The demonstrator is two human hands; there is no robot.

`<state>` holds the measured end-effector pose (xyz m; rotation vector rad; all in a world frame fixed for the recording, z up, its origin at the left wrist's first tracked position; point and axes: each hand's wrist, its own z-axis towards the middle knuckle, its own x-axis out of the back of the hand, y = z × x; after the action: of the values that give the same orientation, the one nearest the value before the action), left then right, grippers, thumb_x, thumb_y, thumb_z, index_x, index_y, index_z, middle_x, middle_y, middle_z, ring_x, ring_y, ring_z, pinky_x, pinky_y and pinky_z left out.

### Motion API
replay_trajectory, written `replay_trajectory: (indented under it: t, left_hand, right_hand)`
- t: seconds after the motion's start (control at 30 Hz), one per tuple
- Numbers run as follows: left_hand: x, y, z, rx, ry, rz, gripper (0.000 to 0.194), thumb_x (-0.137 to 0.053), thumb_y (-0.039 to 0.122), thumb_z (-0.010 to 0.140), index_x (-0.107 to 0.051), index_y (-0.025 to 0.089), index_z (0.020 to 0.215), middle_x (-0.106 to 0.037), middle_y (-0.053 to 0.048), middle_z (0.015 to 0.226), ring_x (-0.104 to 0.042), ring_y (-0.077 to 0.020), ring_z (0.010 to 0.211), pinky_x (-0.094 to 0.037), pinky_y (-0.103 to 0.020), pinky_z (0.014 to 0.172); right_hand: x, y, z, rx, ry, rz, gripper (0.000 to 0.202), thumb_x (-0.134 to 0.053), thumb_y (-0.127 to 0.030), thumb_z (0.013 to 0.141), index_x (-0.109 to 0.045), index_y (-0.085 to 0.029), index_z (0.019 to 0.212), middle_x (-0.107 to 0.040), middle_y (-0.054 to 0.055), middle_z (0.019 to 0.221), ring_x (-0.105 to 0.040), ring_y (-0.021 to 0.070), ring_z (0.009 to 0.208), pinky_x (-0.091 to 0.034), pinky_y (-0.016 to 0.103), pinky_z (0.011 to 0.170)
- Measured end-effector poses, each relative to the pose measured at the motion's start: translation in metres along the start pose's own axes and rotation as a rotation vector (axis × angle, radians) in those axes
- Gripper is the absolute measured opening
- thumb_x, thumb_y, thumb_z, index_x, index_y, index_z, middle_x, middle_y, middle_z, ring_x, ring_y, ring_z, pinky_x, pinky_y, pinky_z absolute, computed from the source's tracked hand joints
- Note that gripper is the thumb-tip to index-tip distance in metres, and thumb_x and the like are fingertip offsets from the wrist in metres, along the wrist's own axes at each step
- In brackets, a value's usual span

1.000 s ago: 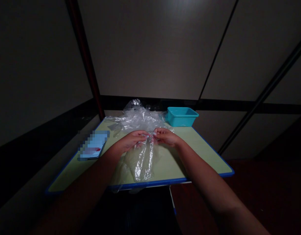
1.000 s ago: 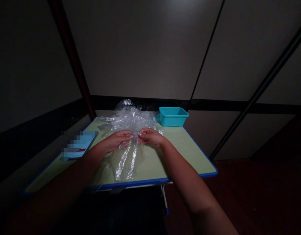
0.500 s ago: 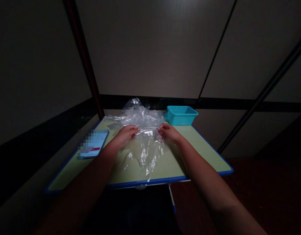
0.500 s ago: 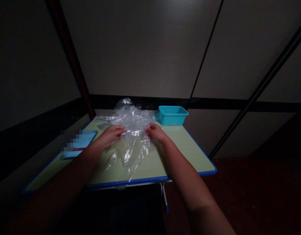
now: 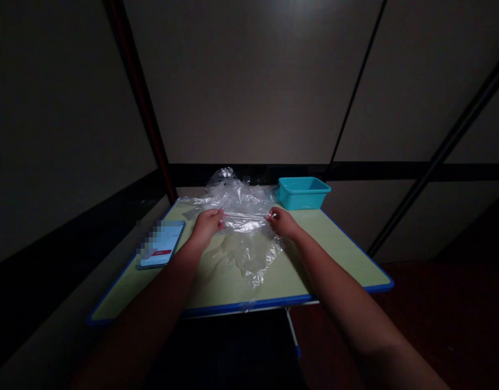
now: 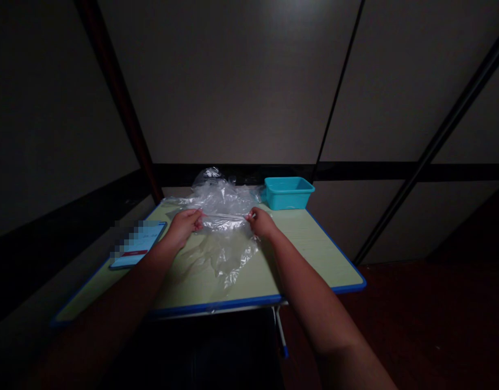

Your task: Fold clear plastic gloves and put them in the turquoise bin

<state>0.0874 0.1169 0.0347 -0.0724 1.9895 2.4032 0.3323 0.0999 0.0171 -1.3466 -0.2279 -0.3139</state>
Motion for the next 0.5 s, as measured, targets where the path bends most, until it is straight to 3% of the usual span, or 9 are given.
replay_trajectory:
  t: [0.3, 0.5]
  left_hand:
    - [0.002, 0.002, 0.004, -0.028, 0.061, -0.175, 0.03, -0.075, 0.043, 0.065, -0.068, 0.016, 0.078, -0.054, 0.004, 0.057, -0.051, -0.0084, 0.047, -0.036, -0.019, 0.045]
    - [0.004, 0.001, 0.005, 0.001, 0.055, -0.248, 0.041, -0.076, 0.051, 0.064, -0.067, 0.015, 0.081, -0.056, 0.003, 0.058, -0.053, -0.0084, 0.048, -0.039, -0.02, 0.048]
  right_hand:
    - [-0.002, -0.011, -0.004, 0.141, 0.036, 0.006, 0.023, -0.055, -0.044, 0.078, -0.042, -0.025, 0.078, -0.047, -0.01, 0.047, -0.039, 0.0087, 0.035, -0.027, 0.019, 0.038]
    - [-0.002, -0.01, -0.003, 0.164, 0.053, -0.013, 0.022, -0.054, -0.044, 0.078, -0.042, -0.025, 0.079, -0.05, -0.009, 0.05, -0.04, 0.0088, 0.034, -0.027, 0.019, 0.037]
